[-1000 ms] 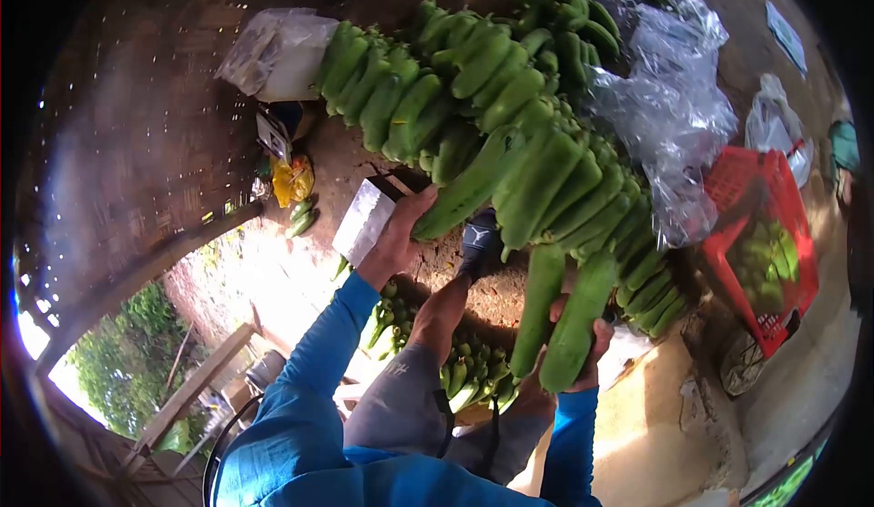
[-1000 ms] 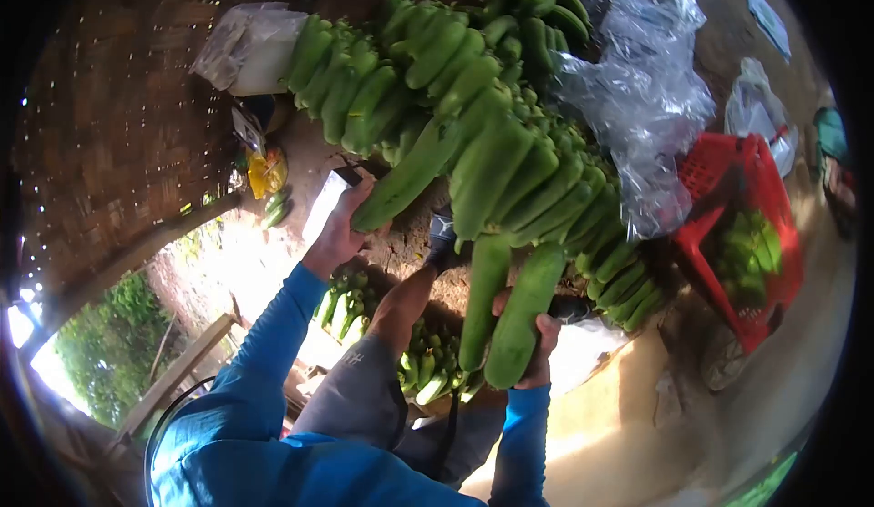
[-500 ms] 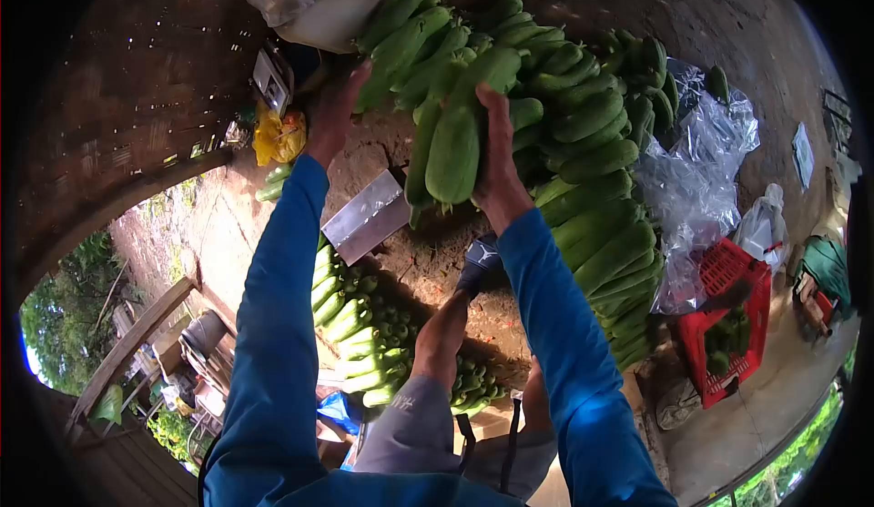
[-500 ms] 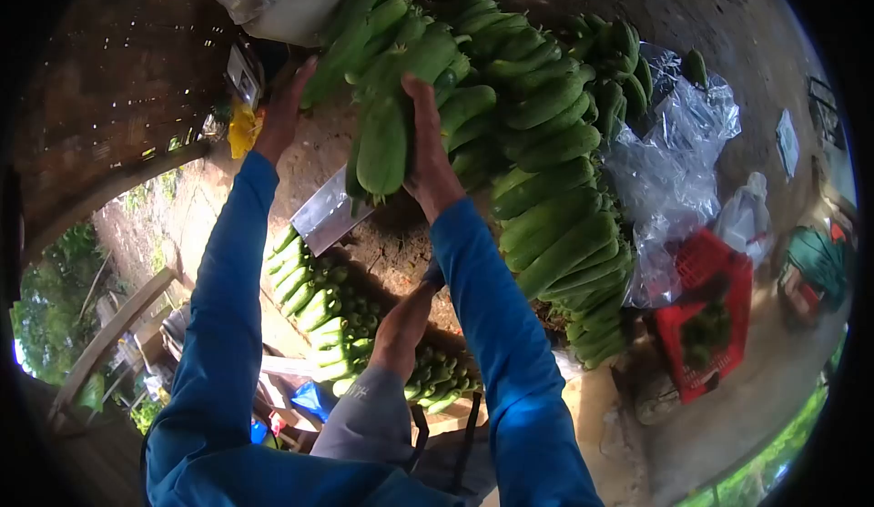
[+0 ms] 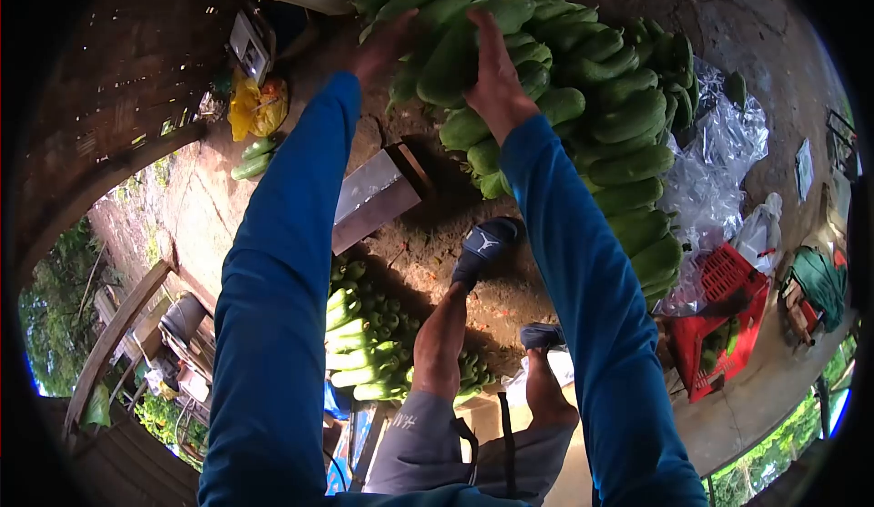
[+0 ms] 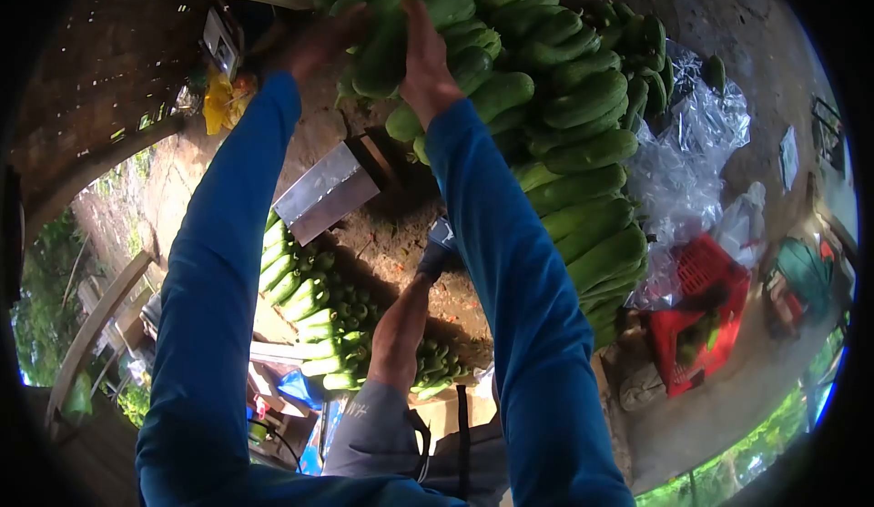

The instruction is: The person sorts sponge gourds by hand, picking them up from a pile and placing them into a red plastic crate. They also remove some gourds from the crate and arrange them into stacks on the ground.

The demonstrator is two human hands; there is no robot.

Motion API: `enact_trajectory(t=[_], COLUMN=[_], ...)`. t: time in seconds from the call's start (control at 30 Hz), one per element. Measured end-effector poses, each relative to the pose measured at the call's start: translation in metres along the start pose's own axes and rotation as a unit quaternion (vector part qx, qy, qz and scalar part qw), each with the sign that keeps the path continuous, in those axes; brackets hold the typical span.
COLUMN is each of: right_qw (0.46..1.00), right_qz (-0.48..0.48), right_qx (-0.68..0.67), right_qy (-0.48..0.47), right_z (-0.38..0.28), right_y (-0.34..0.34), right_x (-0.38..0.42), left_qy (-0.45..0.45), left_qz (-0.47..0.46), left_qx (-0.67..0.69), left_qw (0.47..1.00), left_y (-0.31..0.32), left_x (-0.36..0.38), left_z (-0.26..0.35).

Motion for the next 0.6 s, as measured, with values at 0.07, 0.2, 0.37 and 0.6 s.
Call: enact_trajectory(t=[0.07, 0.2, 0.37, 0.6], right_qw=[0.971, 0.981, 0.954, 0.976], right_qz=[-0.071, 0.108, 0.102, 0.030], right_qx=[0.117, 0.019, -0.044, 0.058], right_qy=[-0.197, 0.160, 0.280, 0.207], right_z=[-0.008, 0.065, 0.045, 0.030], right_y=[0.001, -0.043, -0.021, 0.000], right_x=[0.000, -0.024, -0.002, 0.043], left_qy=[0.014, 0.130, 0.039, 0.015], left_qz=[0.002, 0.080, 0.135, 0.017], left_qx=[-0.034, 0.051, 0.176, 0.191], left_qw=[0.999, 0.987, 0.974, 0.981], left_y=[0.005, -0.001, 0.015, 0.036], left_x=[-0.003, 0.008, 0.054, 0.049], left_z=[-0.002, -0.029, -0.001, -0.020])
Point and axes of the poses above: each hand's wrist, its own x-axis away from the middle knuckle, its own y-axis out of the palm, z = x × y, the point moved 9 cm from there along -x, towards the middle knuckle, and after that the axes turned 7 degrees about y, right-handed, at the moved point
